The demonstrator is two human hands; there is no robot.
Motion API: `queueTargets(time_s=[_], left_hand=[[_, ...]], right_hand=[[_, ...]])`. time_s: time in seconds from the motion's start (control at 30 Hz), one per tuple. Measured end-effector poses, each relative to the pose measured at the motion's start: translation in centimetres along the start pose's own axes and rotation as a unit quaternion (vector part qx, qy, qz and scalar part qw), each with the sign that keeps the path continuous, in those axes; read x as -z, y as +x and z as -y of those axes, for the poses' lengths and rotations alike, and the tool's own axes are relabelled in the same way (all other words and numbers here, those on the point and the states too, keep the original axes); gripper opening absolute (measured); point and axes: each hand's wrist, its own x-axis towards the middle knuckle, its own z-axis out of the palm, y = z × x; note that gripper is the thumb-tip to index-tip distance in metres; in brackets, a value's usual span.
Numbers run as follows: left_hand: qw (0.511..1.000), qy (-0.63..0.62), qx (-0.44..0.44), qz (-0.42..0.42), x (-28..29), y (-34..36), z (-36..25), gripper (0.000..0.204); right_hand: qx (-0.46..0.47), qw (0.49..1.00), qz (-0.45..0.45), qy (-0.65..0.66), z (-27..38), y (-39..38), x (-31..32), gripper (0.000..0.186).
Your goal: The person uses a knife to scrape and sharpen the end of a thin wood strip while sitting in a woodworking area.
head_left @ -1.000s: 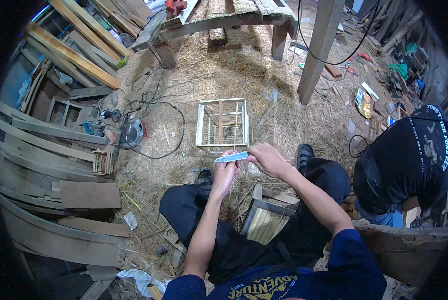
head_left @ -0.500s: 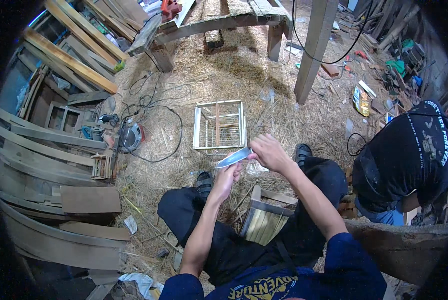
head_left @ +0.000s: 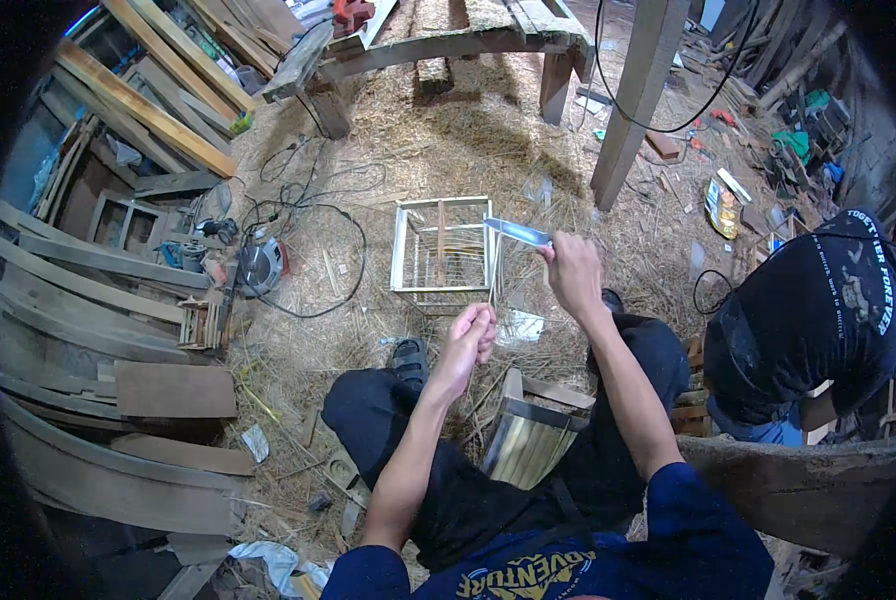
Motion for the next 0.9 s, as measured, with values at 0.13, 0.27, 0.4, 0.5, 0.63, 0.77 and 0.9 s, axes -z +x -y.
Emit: queueTargets(time_s=[0.13, 0.27, 0.4, 0.5, 0.63, 0.77, 0.9], left_hand=[[0.999, 0.012, 0.032, -0.016, 0.7, -1.0, 0.4, 0.018], [0.999, 0.020, 0.022, -0.028, 1.7, -1.5, 0.0, 0.018], [0.999, 0.027, 0.036, -0.007, 1.7, -3.2, -0.3, 0.018], [0.999, 0.031, 0.016, -0.024, 2.8, -2.8, -0.4, 0.017], [0.994, 0.074, -0.054, -0.063, 3.2, -1.7, -0.8, 0.018], [0.995, 0.044, -0.069, -0.063, 3.2, -1.3, -0.4, 0.020], [0.996, 0.020, -0.051, -0.073, 2.6, -0.8, -0.2, 0.018]], right_hand=[[0.077, 0.988, 0.055, 0.126, 2.7, -1.7, -0.7, 0.027], [0.150, 0.980, 0.077, 0.104, 3.0, -1.4, -0.7, 0.021], [-0.147, 0.989, -0.014, 0.029, -3.5, 2.0, 1.7, 0.020], [-0.131, 0.991, -0.001, 0.010, -3.7, 1.8, 2.2, 0.022], [-0.059, 0.997, -0.021, 0.048, -1.1, -1.0, 1.8, 0.037], [-0.023, 0.992, -0.001, 0.124, 1.1, -0.9, 2.0, 0.037], [0.050, 0.982, 0.057, 0.171, 2.7, -1.1, 1.7, 0.025]])
